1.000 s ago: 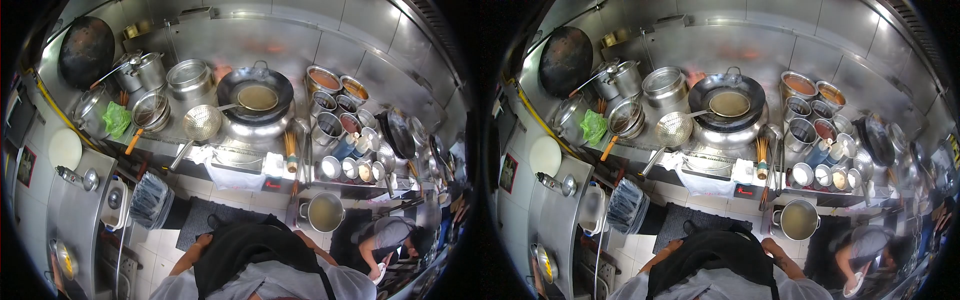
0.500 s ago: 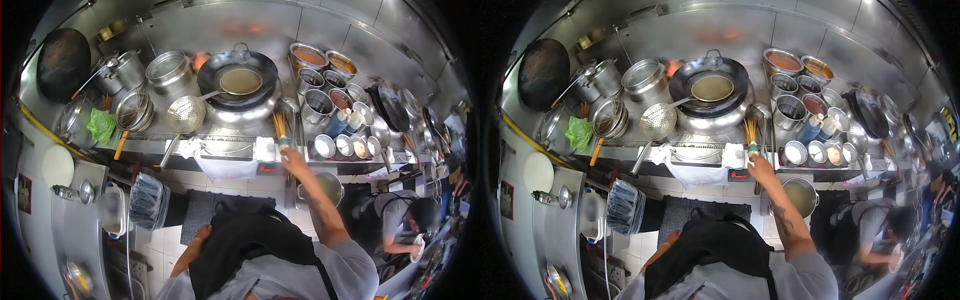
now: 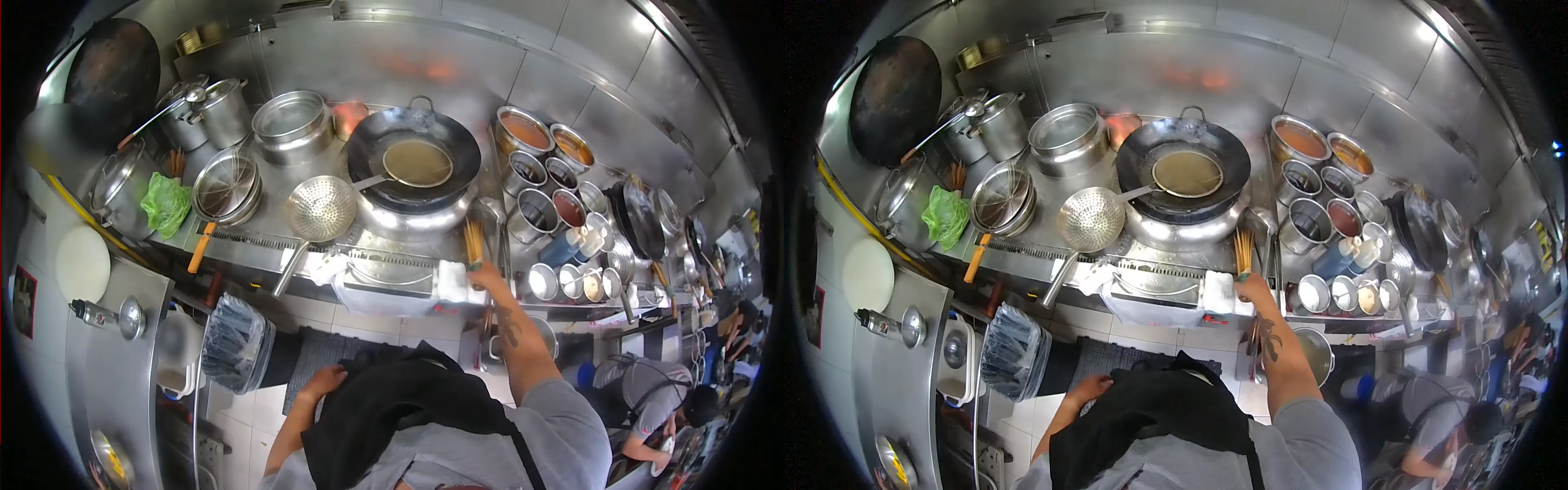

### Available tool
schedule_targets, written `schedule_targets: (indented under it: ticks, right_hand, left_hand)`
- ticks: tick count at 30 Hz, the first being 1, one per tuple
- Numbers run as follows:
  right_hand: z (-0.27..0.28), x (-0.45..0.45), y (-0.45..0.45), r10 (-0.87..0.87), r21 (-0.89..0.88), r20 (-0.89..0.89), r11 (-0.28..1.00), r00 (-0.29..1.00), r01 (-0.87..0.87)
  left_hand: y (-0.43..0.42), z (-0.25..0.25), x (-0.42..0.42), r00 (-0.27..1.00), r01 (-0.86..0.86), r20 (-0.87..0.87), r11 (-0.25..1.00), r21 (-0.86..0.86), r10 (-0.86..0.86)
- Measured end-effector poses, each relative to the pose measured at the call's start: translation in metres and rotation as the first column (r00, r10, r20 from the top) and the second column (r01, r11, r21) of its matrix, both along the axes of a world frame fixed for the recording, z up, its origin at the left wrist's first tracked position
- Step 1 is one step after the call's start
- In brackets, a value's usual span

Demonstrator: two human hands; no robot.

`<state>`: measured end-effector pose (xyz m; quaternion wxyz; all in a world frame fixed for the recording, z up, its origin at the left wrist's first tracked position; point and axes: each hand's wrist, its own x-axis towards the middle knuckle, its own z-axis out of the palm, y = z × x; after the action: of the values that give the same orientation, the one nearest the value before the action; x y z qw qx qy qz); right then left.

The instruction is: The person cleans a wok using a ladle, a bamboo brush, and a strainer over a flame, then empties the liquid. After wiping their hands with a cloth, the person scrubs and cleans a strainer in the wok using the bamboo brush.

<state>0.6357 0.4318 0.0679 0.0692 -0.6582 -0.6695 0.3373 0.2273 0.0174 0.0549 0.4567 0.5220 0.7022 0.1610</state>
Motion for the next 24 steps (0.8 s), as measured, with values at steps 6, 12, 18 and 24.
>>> schedule_targets:
  ticks: [6,12,18,24]
  right_hand:
    - [0.092,-0.008,-0.021,-0.684,-0.656,-0.617,0.720,0.389,0.226]
    - [0.133,-0.001,-0.083,-0.618,-0.622,-0.764,0.782,-0.184,-0.043]
    - [0.169,0.010,-0.086,-0.495,-0.442,-0.840,0.861,-0.221,-0.250]
    - [0.227,-0.005,-0.026,-0.296,-0.320,-0.933,0.943,0.204,-0.091]
  left_hand:
    - [0.100,0.154,-0.047,0.996,-0.084,0.036,0.955,0.286,0.077]
    - [0.207,0.254,-0.061,0.946,0.181,-0.310,0.637,0.749,0.097]
    - [0.315,0.267,-0.056,0.692,0.434,-0.665,0.574,0.695,0.282]
    - [0.386,0.215,-0.072,0.599,0.372,-0.800,0.878,0.300,0.020]
